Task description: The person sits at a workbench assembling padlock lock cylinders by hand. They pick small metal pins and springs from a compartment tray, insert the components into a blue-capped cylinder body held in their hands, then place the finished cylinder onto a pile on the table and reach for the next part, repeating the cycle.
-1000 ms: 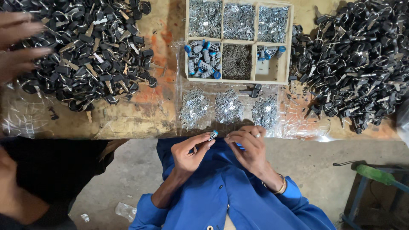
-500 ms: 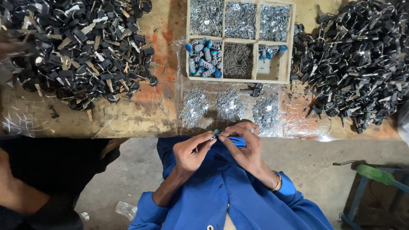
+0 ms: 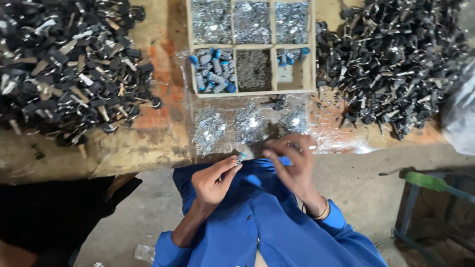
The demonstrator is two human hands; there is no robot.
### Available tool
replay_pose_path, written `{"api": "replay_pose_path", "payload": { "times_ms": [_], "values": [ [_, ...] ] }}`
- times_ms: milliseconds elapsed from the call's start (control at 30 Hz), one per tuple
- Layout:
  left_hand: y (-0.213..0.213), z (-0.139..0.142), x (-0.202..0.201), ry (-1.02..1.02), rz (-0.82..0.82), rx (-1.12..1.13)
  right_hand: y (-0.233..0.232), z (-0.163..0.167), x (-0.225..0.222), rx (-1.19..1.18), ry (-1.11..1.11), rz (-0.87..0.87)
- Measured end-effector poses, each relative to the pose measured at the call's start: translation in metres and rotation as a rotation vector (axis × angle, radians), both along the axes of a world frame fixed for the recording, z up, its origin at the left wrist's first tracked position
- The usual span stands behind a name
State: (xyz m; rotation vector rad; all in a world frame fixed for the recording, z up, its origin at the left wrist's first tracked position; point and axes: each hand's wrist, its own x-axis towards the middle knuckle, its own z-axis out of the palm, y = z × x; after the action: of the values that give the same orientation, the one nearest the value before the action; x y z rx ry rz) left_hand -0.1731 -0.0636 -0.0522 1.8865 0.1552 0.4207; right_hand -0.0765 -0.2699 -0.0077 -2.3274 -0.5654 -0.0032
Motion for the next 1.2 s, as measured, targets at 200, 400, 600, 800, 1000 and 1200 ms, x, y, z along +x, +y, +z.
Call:
{"api": "replay_pose_path", "payload": {
  "times_ms": [200, 400, 600, 800, 1000, 1200],
  "values": [
    [0.001, -0.002, 0.000, 0.025, 0.001, -0.038, -0.014, 0.001, 0.007, -0.244, -0.219, -0.044],
    [0.001, -0.001, -0.001, 0.069, -0.011, -0.120, -0.017, -0.001, 0.004, -0.095, -0.090, -0.013],
    [0.002, -0.001, -0.001, 0.064, -0.012, -0.083, -0.017, -0.001, 0.003, -0.173, -0.245, 0.101],
    [0.001, 0.000, 0.000, 0.065, -0.007, -0.115, -0.029, -0.002, 0.002, -0.168, -0.190, 0.361],
    [0.001, 0.003, 0.004, 0.057, -0.004, -0.097, -0.012, -0.014, -0.007, 0.043, -0.070, 0.263],
    [-0.001, 0.004, 0.004, 0.074, -0.002, -0.114, 0.020, -0.017, -0.012, 0.244, -0.025, 0.182]
  ]
}}
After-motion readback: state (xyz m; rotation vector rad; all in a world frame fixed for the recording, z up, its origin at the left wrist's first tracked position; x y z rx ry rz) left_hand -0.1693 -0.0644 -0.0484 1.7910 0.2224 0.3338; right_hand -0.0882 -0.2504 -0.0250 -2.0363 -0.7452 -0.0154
